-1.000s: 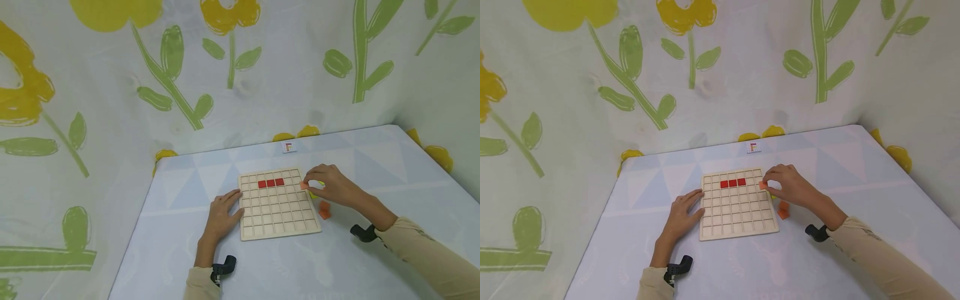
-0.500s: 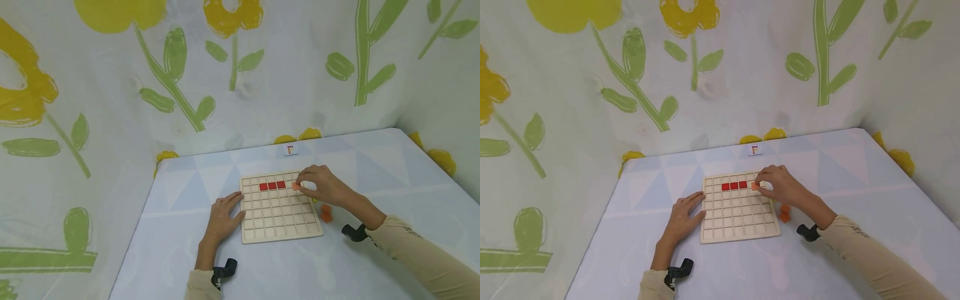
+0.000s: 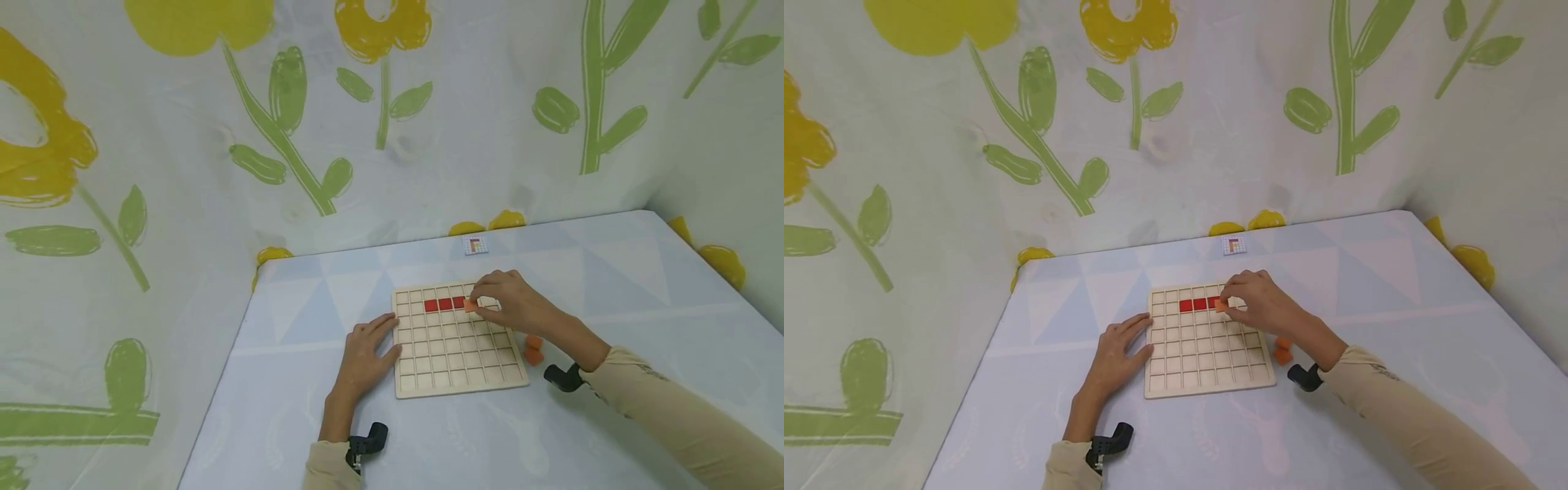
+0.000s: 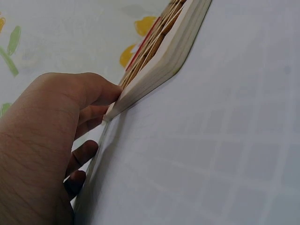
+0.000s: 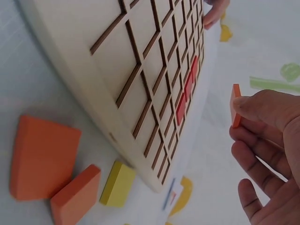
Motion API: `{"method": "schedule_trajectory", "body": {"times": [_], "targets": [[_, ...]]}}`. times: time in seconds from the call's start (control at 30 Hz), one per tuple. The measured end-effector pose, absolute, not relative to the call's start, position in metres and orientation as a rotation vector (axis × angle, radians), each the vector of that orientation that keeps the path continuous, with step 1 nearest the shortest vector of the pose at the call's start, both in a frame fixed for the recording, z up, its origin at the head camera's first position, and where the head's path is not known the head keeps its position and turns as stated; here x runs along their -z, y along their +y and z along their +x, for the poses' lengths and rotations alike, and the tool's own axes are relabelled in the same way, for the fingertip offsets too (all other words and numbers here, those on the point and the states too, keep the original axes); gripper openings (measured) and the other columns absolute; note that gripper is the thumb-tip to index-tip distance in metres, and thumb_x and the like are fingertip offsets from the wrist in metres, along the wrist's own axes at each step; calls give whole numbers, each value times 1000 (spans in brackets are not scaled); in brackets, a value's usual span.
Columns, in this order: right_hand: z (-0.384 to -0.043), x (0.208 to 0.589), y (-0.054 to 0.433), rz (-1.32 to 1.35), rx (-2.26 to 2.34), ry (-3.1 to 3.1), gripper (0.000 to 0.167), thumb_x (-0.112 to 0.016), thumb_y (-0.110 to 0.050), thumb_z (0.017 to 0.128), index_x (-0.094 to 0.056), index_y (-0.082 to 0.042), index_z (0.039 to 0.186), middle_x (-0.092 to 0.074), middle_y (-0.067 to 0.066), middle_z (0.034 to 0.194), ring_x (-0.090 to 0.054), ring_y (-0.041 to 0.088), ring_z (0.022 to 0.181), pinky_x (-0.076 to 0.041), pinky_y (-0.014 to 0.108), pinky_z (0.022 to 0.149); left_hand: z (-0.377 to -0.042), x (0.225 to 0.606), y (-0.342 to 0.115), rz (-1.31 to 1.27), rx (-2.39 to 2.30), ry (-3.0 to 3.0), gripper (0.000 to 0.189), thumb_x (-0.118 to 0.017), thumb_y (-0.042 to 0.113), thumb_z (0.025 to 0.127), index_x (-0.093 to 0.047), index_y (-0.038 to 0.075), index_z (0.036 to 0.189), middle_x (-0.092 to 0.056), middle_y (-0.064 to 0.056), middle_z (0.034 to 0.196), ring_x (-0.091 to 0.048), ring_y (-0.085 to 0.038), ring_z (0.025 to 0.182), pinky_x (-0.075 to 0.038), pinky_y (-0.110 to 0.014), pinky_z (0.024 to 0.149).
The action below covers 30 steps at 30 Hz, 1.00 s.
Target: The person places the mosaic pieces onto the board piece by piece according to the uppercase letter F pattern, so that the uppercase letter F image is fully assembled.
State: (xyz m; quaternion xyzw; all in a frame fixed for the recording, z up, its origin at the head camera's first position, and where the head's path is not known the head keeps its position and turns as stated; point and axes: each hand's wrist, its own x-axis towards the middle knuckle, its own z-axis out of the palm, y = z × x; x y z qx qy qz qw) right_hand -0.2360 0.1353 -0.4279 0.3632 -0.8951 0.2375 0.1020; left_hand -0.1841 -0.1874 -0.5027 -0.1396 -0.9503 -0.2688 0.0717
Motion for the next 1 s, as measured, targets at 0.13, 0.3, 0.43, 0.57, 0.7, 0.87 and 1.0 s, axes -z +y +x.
{"method": "schedule_trajectory", "body": {"times": [0.13, 0.3, 0.43, 0.57, 0.7, 0.87, 1.0], "targets": [[-238, 427, 127, 1102, -695, -2629, 18, -84, -13, 81, -76, -11, 98, -72, 2, 104, -62, 25, 103, -42, 46, 86, -185, 504, -188, -422, 809, -2855, 53, -64, 36, 93, -57, 22, 143, -48, 8, 150, -49, -21, 120, -35, -48, 104], [-242, 426, 116, 1129, -694, -2610, 18, -84, -11, 80, -76, -12, 95, -71, 1, 101, -62, 25, 99, -43, 48, 86, -187, 503, -189, -420, 810, -2848, 52, -64, 36, 93, -57, 23, 143, -48, 8, 150, -49, -21, 119, -36, -47, 102], [-243, 426, 109, 1133, -684, -2660, 16, -83, -12, 81, -76, -13, 95, -71, 0, 102, -62, 25, 102, -42, 48, 87, -188, 504, -190, -411, 805, -2853, 52, -64, 37, 92, -58, 24, 143, -48, 10, 150, -49, -20, 119, -36, -46, 102], [-243, 425, 103, 1138, -666, -2690, 14, -82, -12, 83, -77, -14, 95, -71, 0, 102, -62, 24, 102, -42, 46, 87, -187, 505, -191, -407, 799, -2856, 52, -64, 37, 92, -58, 24, 143, -48, 11, 150, -49, -19, 118, -36, -46, 102], [-244, 426, 98, 1154, -650, -2689, 11, -81, -11, 83, -77, -14, 93, -71, -1, 100, -62, 23, 100, -42, 46, 86, -187, 504, -190, -413, 807, -2852, 52, -63, 37, 93, -58, 23, 143, -48, 10, 150, -49, -20, 117, -36, -46, 102], [-245, 430, 93, 1172, -602, -2704, 7, -79, -11, 84, -77, -14, 91, -71, -1, 99, -61, 22, 99, -42, 45, 85, -186, 503, -189, -428, 822, -2851, 52, -63, 37, 93, -58, 22, 142, -49, 9, 150, -49, -21, 118, -36, -47, 102], [-245, 431, 88, 1188, -591, -2688, 6, -79, -12, 84, -76, -14, 89, -71, -1, 98, -61, 21, 95, -42, 44, 83, -185, 503, -188, -420, 822, -2855, 52, -64, 37, 92, -58, 23, 142, -48, 10, 150, -49, -20, 118, -36, -46, 102]]}}
